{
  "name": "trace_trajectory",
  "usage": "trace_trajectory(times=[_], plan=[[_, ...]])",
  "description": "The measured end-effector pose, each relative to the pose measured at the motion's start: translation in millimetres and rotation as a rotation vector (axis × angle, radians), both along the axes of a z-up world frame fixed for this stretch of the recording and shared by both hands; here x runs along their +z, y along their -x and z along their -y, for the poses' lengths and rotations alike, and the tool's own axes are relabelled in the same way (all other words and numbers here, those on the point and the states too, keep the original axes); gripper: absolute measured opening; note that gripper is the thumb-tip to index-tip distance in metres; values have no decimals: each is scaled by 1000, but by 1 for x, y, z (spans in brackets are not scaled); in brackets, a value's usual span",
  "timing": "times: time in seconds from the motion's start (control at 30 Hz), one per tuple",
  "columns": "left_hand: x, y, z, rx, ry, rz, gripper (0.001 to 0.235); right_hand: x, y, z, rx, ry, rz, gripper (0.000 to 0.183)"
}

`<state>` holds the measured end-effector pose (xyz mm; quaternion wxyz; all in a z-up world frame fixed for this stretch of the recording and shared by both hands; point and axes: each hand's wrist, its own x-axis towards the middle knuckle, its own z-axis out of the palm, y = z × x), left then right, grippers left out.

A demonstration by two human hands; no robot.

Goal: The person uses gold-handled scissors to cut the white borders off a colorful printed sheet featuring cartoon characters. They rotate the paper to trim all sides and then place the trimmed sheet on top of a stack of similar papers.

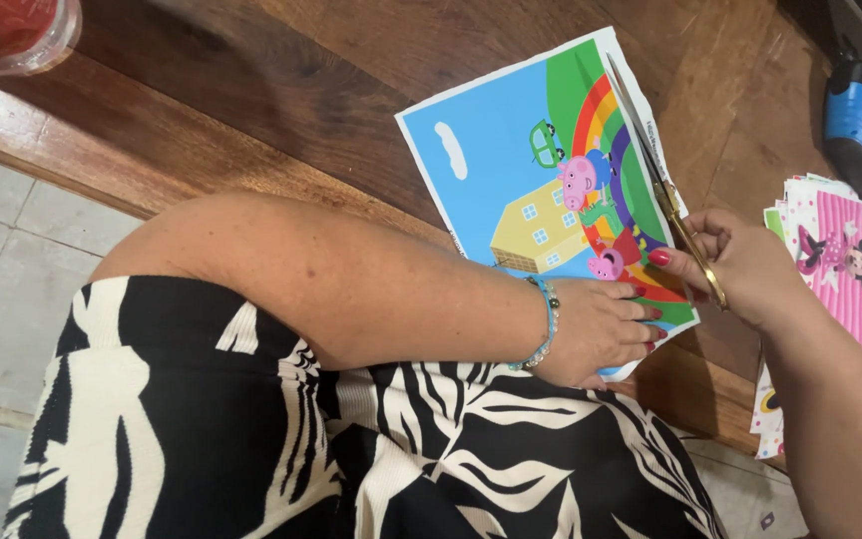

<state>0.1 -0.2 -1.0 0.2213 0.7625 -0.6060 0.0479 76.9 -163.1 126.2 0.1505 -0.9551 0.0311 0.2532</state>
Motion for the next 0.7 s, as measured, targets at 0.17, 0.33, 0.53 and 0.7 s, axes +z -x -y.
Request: trace_trajectory(times=[0.17, 0.33, 0.53, 0.7], plan=[[6, -1, -3, -10, -82, -3, 67, 1, -6, -4, 6, -21, -24, 31], [1, 0, 1, -2, -43, 5, 68, -3, -4, 1, 3, -105, 13, 30], [1, 0, 0, -9, -60, -22, 67, 1, -12, -10, -4, -12, 18, 40], [3, -1, -1, -2, -41, 4, 66, 5, -14, -17, 33, 14, 33, 39]])
